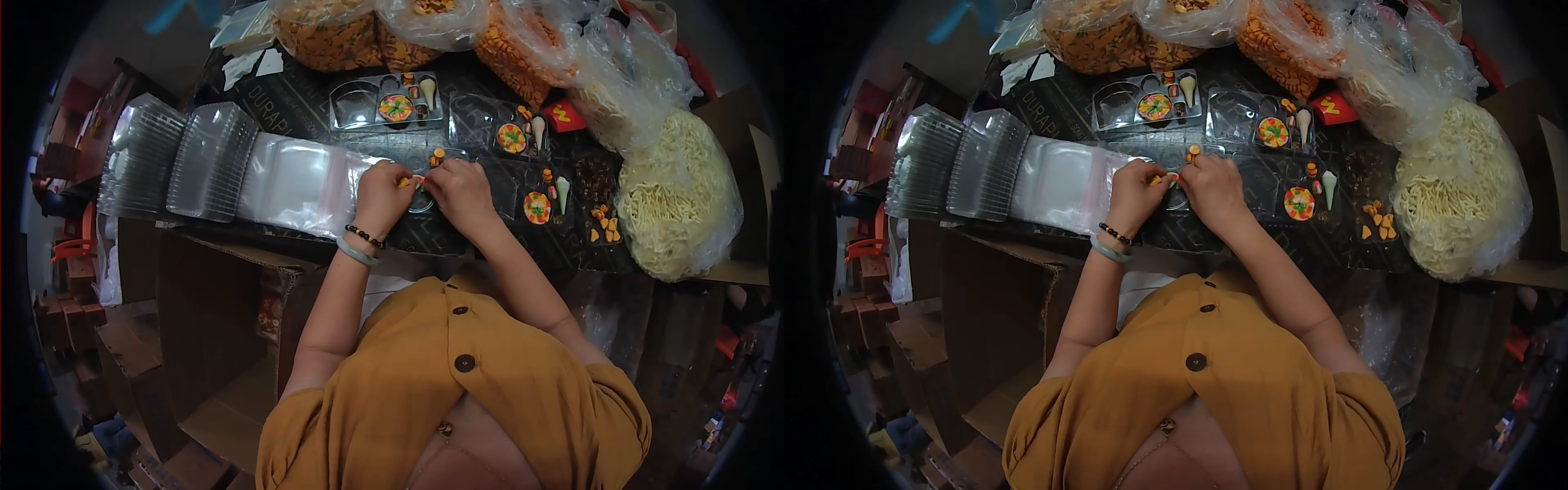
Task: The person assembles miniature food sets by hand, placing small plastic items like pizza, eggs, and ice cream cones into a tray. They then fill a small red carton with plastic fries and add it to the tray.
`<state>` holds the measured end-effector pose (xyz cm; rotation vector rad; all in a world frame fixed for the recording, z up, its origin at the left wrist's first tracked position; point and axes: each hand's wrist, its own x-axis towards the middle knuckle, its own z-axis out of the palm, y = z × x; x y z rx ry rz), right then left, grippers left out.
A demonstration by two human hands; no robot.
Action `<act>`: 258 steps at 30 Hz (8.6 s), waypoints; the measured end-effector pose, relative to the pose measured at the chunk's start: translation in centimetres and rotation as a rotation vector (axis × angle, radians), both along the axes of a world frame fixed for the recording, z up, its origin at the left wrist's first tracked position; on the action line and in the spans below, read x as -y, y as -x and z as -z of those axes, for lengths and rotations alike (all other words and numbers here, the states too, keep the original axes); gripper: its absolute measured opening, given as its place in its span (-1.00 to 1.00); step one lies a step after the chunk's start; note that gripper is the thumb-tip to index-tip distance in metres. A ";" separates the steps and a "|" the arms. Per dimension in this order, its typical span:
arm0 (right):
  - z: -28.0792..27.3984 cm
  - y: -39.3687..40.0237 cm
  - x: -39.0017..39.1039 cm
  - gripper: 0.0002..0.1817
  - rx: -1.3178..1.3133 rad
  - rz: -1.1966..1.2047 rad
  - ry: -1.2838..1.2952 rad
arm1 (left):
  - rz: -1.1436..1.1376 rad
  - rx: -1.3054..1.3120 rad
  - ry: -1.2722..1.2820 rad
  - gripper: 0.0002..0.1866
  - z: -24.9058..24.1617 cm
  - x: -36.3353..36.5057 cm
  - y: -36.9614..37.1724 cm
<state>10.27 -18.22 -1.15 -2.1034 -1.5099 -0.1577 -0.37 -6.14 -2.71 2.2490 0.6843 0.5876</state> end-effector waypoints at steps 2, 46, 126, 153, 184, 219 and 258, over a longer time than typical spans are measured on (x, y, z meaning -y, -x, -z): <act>-0.1 0.0 0.1 -0.93 -0.002 -0.004 -0.014 | -0.009 0.021 -0.016 -0.84 0.3 0.2 0.0; -1.2 0.3 1.1 -0.95 -0.250 -0.120 -0.109 | 0.063 0.304 1.129 -0.65 -1.9 -0.3 4.3; -1.6 0.6 -0.1 -0.89 -0.692 -0.058 -0.074 | -0.034 0.149 0.678 -0.77 -0.9 -1.0 3.5; -0.5 -0.1 0.2 -0.92 -0.141 -0.128 -0.019 | 0.060 -0.043 0.089 -0.89 -2.4 1.5 1.8; -0.6 -0.1 0.8 -0.90 -0.096 0.002 0.081 | 0.211 -0.155 -0.003 -0.85 -1.9 -0.4 1.6; -0.7 0.5 0.0 -0.79 -0.969 -0.021 -0.197 | 0.176 0.171 0.341 -0.66 -1.1 0.2 3.0; -1.9 0.6 0.6 -0.69 0.016 -0.044 0.138 | 0.109 -0.031 -0.023 -0.82 -1.7 0.6 2.5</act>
